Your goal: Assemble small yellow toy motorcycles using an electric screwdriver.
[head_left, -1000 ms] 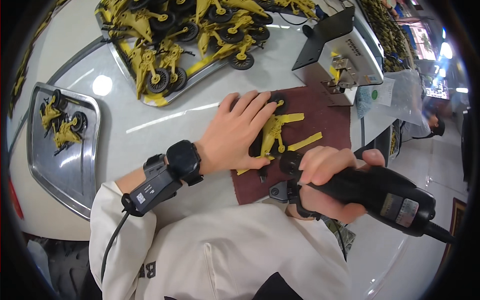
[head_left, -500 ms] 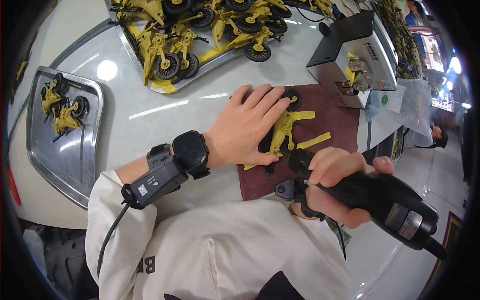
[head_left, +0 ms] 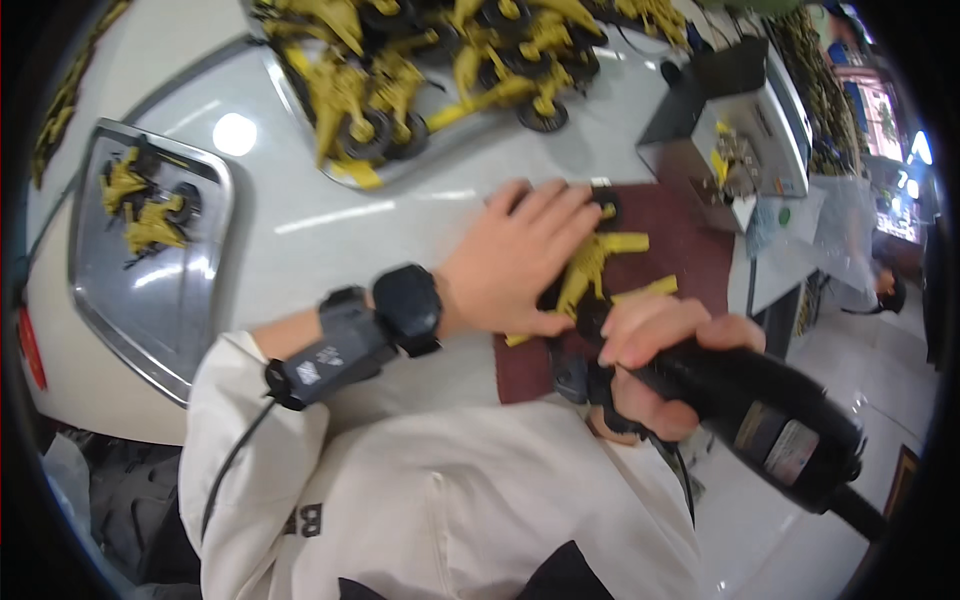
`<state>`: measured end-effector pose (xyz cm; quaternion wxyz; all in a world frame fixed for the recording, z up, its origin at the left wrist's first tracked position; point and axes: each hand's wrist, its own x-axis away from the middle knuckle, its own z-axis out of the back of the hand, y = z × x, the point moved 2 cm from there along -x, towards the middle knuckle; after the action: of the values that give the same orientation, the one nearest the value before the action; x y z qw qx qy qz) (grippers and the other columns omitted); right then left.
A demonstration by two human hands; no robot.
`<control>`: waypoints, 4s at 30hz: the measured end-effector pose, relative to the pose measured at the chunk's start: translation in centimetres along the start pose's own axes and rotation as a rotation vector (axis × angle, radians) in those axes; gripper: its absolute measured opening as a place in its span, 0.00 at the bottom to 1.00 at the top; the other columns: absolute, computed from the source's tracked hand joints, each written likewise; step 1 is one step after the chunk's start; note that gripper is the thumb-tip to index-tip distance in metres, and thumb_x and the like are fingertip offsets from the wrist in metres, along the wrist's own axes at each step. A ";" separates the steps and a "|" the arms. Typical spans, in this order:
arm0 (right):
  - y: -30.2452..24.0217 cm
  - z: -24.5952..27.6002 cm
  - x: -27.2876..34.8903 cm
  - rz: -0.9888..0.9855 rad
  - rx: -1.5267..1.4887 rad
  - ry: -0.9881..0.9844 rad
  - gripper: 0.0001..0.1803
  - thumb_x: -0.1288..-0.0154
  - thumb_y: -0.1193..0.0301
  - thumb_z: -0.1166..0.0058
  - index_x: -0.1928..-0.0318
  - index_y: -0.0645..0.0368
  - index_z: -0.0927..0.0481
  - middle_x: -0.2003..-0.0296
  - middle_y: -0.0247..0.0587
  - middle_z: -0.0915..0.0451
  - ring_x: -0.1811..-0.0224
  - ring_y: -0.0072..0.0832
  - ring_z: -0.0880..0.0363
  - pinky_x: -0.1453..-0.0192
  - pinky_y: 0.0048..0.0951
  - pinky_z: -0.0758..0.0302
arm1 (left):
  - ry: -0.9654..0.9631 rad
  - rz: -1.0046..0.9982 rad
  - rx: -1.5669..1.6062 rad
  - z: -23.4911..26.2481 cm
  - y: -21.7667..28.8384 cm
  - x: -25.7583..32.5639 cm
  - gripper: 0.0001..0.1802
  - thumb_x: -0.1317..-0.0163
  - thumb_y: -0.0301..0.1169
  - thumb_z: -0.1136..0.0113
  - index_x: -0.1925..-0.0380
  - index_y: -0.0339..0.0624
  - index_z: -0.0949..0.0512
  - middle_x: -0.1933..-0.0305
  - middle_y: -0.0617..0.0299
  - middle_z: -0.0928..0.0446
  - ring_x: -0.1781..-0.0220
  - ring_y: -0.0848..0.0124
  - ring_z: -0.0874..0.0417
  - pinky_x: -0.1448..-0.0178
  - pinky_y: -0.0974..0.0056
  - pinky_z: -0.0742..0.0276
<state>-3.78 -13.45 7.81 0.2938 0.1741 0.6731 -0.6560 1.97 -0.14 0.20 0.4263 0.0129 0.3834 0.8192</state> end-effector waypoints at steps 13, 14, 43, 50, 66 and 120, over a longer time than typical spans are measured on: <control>-1.7 5.0 -1.6 -0.107 0.033 0.937 0.26 0.30 0.55 0.59 0.41 0.60 0.37 0.75 0.32 0.35 0.78 0.21 0.39 0.69 0.22 0.38 | 0.088 -0.092 -0.042 1.5 1.4 1.8 0.44 0.64 0.48 0.35 0.46 0.34 0.34 0.45 0.47 0.35 0.47 0.57 0.34 0.46 0.56 0.39; -1.4 5.4 -1.8 -0.104 0.034 0.963 0.25 0.30 0.55 0.58 0.41 0.59 0.37 0.75 0.32 0.35 0.77 0.21 0.38 0.69 0.22 0.38 | 0.050 -0.088 -0.045 2.1 1.3 2.3 0.44 0.65 0.46 0.34 0.46 0.35 0.34 0.45 0.47 0.36 0.47 0.56 0.34 0.47 0.56 0.38; 2.8 8.4 0.3 -0.325 0.078 0.947 0.29 0.31 0.53 0.61 0.38 0.60 0.44 0.76 0.34 0.31 0.78 0.22 0.33 0.68 0.26 0.33 | 0.025 0.392 -0.149 9.4 0.4 10.6 0.24 0.60 0.22 0.42 0.57 0.42 0.27 0.56 0.52 0.30 0.55 0.56 0.29 0.54 0.56 0.31; 2.2 8.4 0.2 -0.310 0.054 0.919 0.29 0.31 0.55 0.61 0.37 0.59 0.45 0.75 0.35 0.31 0.76 0.23 0.33 0.65 0.26 0.35 | 0.412 0.635 -0.562 13.6 -1.2 20.0 0.25 0.63 0.21 0.43 0.57 0.39 0.28 0.54 0.50 0.29 0.53 0.54 0.29 0.52 0.56 0.32; 2.6 8.8 0.9 -0.306 0.058 0.948 0.28 0.31 0.56 0.62 0.37 0.58 0.44 0.75 0.35 0.31 0.77 0.23 0.33 0.65 0.28 0.34 | 0.398 0.759 -0.527 15.7 0.2 17.2 0.31 0.59 0.27 0.38 0.50 0.36 0.32 0.53 0.50 0.31 0.48 0.53 0.33 0.44 0.53 0.40; -3.8 10.5 -4.6 0.085 0.031 0.694 0.36 0.33 0.43 0.61 0.38 0.58 0.44 0.74 0.38 0.29 0.80 0.27 0.32 0.72 0.31 0.34 | -0.109 0.046 -0.126 1.2 3.8 -0.9 0.44 0.63 0.54 0.33 0.45 0.43 0.32 0.39 0.51 0.38 0.45 0.54 0.35 0.44 0.53 0.42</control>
<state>-0.83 -23.36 14.02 0.0718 0.4191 0.7150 -0.5550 0.36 -1.34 3.74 0.4274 0.0395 0.3067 0.8495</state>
